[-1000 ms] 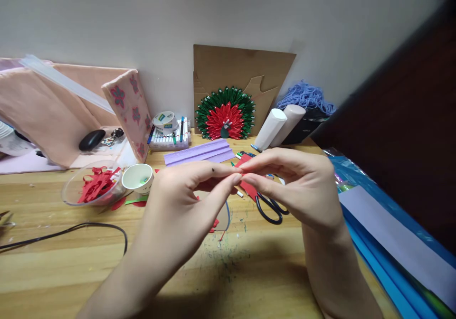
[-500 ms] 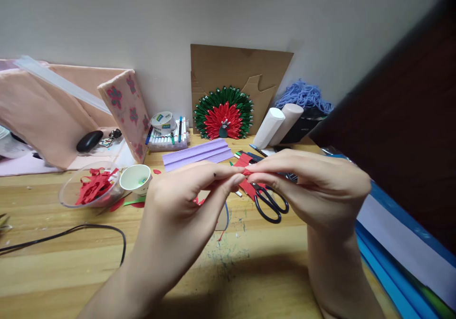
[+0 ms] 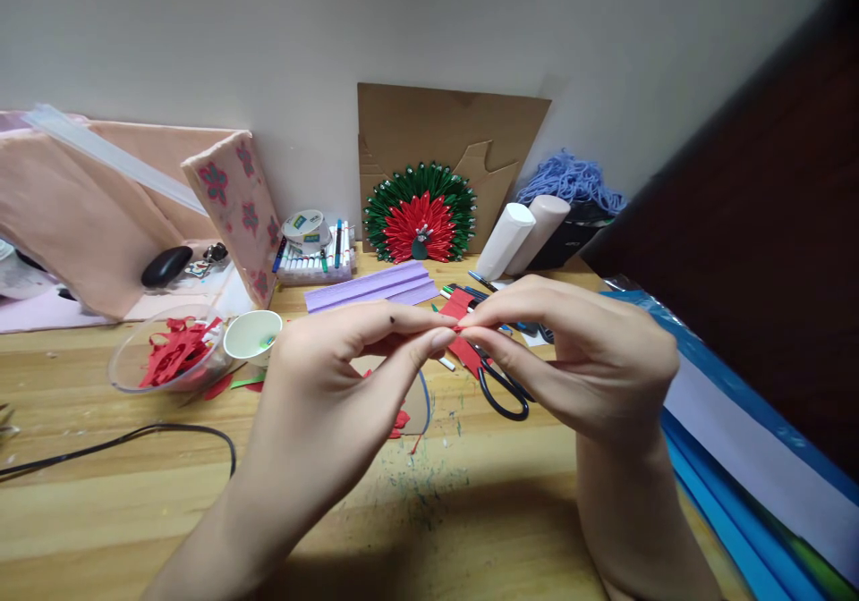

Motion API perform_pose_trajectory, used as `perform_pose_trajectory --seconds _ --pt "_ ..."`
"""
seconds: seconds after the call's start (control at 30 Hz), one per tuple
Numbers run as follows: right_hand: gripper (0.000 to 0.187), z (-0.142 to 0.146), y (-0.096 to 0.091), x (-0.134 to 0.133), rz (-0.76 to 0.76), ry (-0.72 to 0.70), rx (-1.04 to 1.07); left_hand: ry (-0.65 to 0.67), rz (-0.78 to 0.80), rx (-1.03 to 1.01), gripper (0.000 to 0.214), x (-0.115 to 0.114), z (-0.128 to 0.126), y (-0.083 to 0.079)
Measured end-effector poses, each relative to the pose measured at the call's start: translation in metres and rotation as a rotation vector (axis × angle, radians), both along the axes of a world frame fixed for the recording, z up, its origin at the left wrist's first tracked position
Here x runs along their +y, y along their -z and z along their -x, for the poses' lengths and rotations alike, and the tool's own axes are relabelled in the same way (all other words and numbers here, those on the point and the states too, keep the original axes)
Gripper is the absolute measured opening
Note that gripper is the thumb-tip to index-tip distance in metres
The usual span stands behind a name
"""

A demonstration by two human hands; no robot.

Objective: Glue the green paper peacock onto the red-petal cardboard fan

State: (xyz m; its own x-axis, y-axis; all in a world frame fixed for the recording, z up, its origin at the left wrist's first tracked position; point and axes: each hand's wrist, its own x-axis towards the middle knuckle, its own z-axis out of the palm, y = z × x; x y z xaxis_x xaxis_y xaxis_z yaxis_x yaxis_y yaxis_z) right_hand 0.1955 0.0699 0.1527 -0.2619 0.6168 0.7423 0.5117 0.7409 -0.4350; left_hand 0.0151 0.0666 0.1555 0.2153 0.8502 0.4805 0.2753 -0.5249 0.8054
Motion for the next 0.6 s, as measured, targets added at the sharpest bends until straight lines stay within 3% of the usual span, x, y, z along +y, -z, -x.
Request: perform_pose_trajectory --seconds 0.3,0.6 --pt "0.007 -0.001 0.000 -0.002 0.091 0.067 0.001 -0.005 -0.036 0.022 0.010 0.000 -0.001 -0.002" --pt "0.004 -0.009 0.000 0.004 0.161 0.028 0.073 0.110 0.177 -0.074 0.012 0.011 0.002 -0.002"
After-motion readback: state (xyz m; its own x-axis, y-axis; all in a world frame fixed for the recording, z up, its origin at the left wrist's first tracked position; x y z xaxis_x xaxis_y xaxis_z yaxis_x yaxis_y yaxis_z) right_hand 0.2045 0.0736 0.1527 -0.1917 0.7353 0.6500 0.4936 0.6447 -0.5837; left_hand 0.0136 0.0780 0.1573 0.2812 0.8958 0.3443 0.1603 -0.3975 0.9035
